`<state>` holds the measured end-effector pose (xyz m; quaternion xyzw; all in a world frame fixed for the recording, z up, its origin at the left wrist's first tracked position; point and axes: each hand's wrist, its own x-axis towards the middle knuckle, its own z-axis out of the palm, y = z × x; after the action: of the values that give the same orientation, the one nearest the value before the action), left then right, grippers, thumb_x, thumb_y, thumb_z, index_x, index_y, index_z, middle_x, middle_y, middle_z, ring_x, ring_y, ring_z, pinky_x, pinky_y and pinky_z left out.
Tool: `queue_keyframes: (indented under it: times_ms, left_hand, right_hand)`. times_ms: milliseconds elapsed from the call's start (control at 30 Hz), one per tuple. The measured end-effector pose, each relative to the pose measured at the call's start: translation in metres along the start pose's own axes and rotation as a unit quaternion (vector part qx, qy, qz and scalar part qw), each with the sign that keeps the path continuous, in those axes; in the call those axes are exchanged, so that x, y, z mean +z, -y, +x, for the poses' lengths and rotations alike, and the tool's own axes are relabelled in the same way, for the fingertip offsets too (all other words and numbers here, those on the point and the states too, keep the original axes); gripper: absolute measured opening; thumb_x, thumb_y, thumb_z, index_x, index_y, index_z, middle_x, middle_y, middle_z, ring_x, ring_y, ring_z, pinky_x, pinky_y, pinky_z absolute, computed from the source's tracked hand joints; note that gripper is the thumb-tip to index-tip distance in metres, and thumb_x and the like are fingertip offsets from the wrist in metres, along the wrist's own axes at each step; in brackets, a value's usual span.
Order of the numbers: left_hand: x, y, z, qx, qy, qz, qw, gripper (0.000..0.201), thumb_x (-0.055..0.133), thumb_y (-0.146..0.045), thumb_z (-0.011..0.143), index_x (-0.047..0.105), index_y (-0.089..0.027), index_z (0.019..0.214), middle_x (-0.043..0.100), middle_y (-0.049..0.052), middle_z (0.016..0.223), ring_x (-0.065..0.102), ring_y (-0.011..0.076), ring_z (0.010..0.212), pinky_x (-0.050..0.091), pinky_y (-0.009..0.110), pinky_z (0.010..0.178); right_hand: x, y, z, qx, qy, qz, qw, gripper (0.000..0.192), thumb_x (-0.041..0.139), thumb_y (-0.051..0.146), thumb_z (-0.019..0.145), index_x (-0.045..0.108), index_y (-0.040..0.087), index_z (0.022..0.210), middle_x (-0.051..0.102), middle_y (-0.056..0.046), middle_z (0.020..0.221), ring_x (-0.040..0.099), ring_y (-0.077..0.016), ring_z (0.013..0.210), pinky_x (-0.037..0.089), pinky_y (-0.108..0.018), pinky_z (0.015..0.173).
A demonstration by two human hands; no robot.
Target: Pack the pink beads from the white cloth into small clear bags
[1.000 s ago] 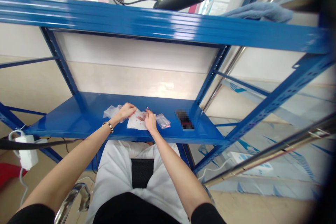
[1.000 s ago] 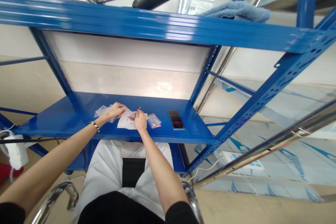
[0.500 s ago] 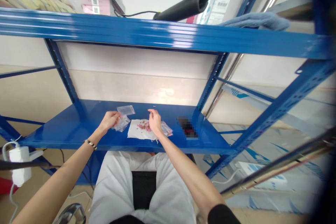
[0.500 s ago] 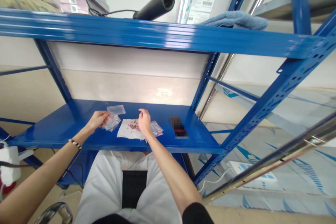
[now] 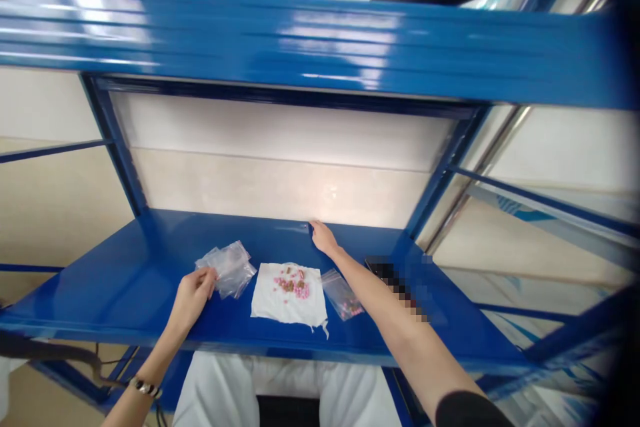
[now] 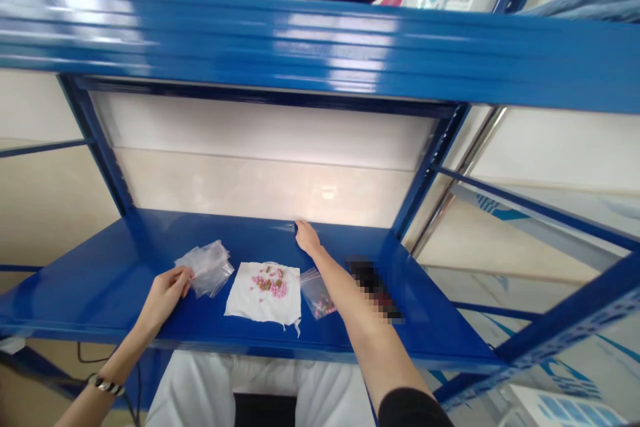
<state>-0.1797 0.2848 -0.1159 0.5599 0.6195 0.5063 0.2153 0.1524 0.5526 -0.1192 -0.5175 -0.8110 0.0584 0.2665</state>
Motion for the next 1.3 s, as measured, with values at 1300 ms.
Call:
queue_keyframes:
  times_ms: [1300]
  left_hand:
    - [0.002,-0.013,-0.005,-0.016,-0.049,0.109,0.993,0.057,0.034,-0.059,0.09,0.054,-0.018,0.055,0.043,0.0,0.043,0.042,0.0152,0.044,0.026,0.025,0.046]
  right_hand:
    - [0.016,0.036,0.046,0.18,-0.108,-0.068,0.975,0.023,0.063,0.021,0.083,0.061,0.017,0.105,0.069,-0.016,0.099,0.061,-0.0281,0.106,0.04,-0.038,0.096]
